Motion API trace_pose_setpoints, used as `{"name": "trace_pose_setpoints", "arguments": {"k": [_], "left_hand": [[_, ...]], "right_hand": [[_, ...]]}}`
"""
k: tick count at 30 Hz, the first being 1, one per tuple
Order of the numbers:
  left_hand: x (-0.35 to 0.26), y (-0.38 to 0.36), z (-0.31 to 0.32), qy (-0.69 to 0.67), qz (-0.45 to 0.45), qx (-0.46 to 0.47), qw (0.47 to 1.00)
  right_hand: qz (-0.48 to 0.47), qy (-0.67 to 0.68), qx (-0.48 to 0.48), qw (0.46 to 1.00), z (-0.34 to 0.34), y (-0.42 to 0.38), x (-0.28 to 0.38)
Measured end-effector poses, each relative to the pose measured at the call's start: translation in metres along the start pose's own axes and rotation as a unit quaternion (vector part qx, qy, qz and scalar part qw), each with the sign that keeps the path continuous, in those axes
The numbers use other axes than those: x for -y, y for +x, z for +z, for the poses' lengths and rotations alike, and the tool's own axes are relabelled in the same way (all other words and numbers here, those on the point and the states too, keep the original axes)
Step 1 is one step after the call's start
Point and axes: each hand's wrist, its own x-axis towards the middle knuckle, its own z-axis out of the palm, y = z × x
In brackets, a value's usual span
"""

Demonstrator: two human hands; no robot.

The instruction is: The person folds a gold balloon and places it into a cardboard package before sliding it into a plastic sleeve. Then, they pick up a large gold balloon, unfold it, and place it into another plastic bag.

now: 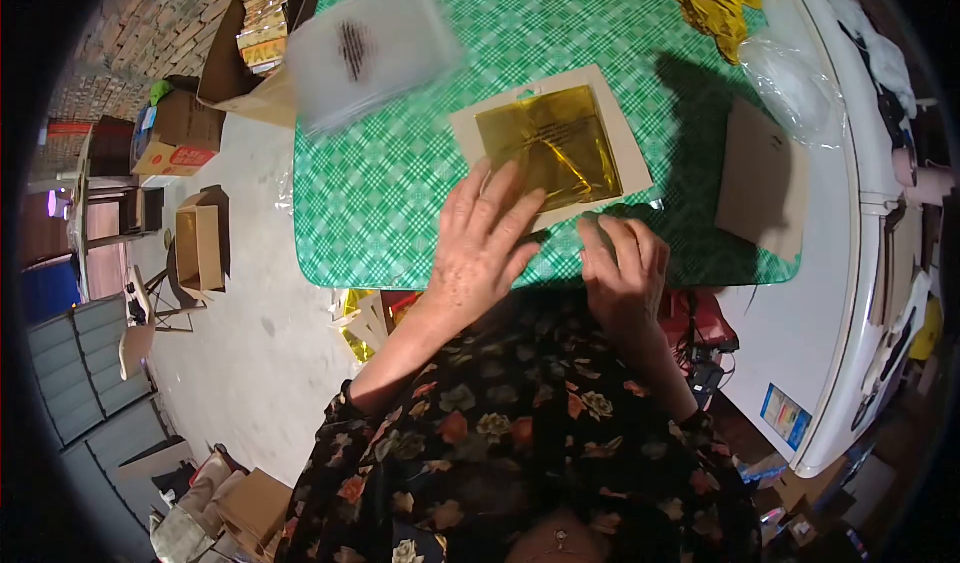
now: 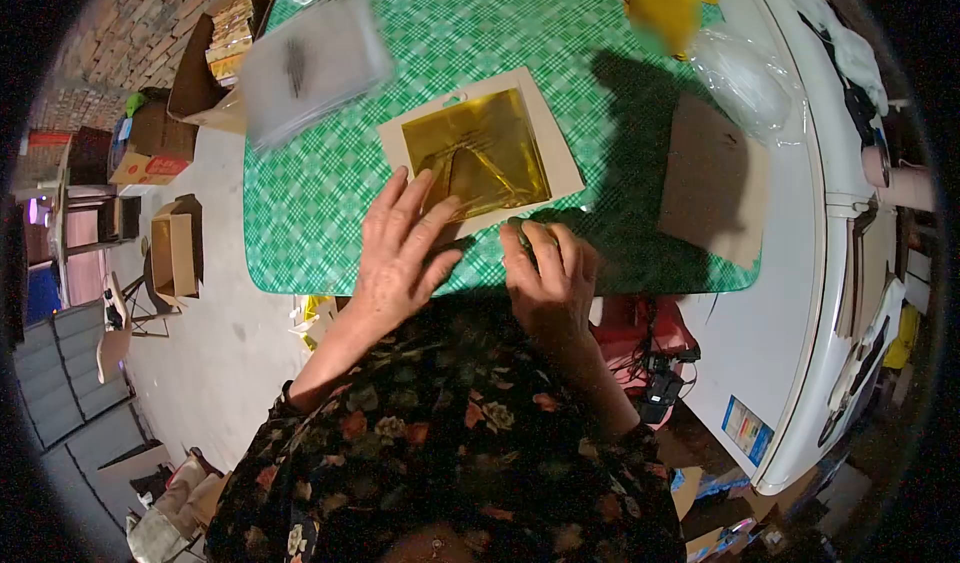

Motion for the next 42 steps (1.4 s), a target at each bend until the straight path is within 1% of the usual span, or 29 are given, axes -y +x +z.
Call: {"name": "trace_pose_setpoints", "arguments": {"k": [4,7,10,15,21,24,28,32,36,42], "left_hand": [[0.004,0.004,0.017,0.030,0.010,0.045,0.998],[0.002,0.006,0.020,0.042,-0.021,0.045,0.998],[0.001,0.005,0.024,0.083,-0.022,0.054,0.995],[0.002,0.006,0.027,0.088,-0.019,0.061,0.994],[0.002,0.007,0.024,0.069,-0.019,0.070,0.995],[0.004,0.007,0.023,0.064,-0.014,0.075,0.995],[0.006,0.006,0.024,0.049,-0.016,0.068,0.996],[0.007,0.006,0.024,0.042,-0.014,0.068,0.997],[0.006,0.006,0.022,0.036,-0.014,0.066,0.997],[0.006,0.007,0.020,0.030,-0.021,0.078,0.996]], "right_hand": [[0.000,-0.021,0.019,1.000,-0.003,0.005,0.001],[0.010,-0.008,0.046,0.999,0.001,0.006,0.000],[0.026,0.002,0.073,0.997,0.001,0.005,0.002],[0.033,-0.017,0.096,0.995,0.006,0.003,0.001],[0.056,-0.057,0.090,0.993,0.009,0.004,0.005],[0.065,-0.060,0.089,0.992,0.011,0.003,0.005],[0.064,-0.032,0.055,0.996,0.011,0.003,0.005],[0.054,-0.005,0.077,0.996,0.016,-0.002,0.005],[0.054,-0.022,0.091,0.994,0.013,0.003,0.011],[0.047,-0.053,0.081,0.994,0.018,0.000,0.011]]}}
